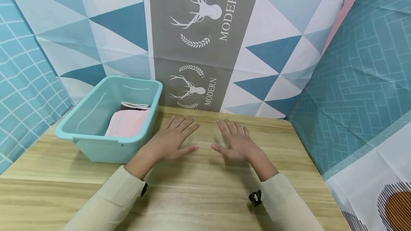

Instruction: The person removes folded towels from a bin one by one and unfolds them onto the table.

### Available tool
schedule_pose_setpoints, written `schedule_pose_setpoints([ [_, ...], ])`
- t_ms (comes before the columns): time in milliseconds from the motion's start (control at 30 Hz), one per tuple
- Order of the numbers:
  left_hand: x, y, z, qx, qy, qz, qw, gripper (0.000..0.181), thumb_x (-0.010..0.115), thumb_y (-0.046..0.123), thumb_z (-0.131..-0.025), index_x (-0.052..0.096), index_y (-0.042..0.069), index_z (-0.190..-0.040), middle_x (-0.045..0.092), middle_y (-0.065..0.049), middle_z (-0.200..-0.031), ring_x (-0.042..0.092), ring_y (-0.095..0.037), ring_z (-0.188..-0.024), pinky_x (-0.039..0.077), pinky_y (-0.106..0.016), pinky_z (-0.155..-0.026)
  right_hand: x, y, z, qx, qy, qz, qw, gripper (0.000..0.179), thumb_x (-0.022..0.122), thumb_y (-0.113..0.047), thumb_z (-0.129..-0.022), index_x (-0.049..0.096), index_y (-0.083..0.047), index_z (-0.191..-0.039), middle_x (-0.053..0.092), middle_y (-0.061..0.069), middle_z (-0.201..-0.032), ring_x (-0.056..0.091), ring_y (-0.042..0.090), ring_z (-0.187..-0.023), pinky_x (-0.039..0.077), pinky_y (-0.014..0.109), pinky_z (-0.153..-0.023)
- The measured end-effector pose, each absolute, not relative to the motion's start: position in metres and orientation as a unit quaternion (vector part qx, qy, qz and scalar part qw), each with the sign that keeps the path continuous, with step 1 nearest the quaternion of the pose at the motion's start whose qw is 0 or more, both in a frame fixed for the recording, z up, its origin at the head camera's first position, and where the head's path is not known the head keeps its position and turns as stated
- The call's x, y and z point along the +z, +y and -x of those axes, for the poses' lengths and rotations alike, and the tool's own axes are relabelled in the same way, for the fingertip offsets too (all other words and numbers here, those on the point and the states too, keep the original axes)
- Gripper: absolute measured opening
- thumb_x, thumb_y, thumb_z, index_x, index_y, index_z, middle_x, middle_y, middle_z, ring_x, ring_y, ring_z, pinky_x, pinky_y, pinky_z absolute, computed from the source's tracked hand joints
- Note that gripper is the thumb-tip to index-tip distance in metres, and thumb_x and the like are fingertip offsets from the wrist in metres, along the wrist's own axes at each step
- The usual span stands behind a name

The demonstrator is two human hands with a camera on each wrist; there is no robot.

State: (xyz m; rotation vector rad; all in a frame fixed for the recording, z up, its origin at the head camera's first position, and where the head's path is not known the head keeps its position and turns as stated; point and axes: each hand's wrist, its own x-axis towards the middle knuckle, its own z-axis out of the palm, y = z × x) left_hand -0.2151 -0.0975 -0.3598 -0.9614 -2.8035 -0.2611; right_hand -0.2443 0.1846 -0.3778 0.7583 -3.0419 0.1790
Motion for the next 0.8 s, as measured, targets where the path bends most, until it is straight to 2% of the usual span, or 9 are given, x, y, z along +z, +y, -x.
schedule_pose_setpoints([
  [233, -0.335, -0.095, 0.213, -0.079, -0.942, 0.309, 0.100, 0.074, 0.046, 0.061, -0.103, 0.029, 0.020, -0.163, 0.027, -0.010, -0.167, 0.014, -0.036, -0.156, 0.004, -0.058, -0.124, -0.368, 0.183, 0.254, 0.063, -0.963, -0.262, 0.007, 0.089, 0.038, -0.075, -0.097, 0.007, -0.028, -0.166, 0.015, 0.012, -0.170, 0.021, 0.047, -0.151, 0.019, 0.074, -0.113],
  [400, -0.320, -0.108, 0.211, -0.088, -0.948, 0.286, 0.106, 0.075, 0.047, 0.060, -0.103, 0.027, 0.022, -0.164, 0.029, -0.010, -0.166, 0.014, -0.036, -0.156, 0.001, -0.061, -0.123, -0.361, 0.179, 0.267, 0.075, -0.955, -0.286, 0.027, 0.087, 0.042, -0.072, -0.098, 0.009, -0.028, -0.166, 0.021, 0.012, -0.169, 0.025, 0.044, -0.150, 0.023, 0.071, -0.113],
  [667, -0.293, -0.147, 0.206, -0.119, -0.959, 0.237, 0.102, 0.073, 0.052, 0.053, -0.104, 0.028, 0.016, -0.163, 0.031, -0.015, -0.165, 0.015, -0.044, -0.154, 0.008, -0.069, -0.119, -0.347, 0.168, 0.290, 0.070, -0.949, -0.305, 0.033, 0.086, 0.039, -0.073, -0.098, 0.005, -0.033, -0.165, 0.024, 0.010, -0.168, 0.029, 0.041, -0.148, 0.026, 0.067, -0.112],
  [800, -0.283, -0.169, 0.201, -0.128, -0.963, 0.218, 0.093, 0.072, 0.046, 0.054, -0.106, 0.027, 0.015, -0.163, 0.030, -0.019, -0.164, 0.017, -0.047, -0.152, 0.011, -0.070, -0.117, -0.339, 0.158, 0.298, 0.068, -0.946, -0.314, 0.040, 0.086, 0.039, -0.074, -0.098, 0.008, -0.032, -0.166, 0.026, 0.009, -0.167, 0.032, 0.040, -0.146, 0.028, 0.065, -0.111],
])
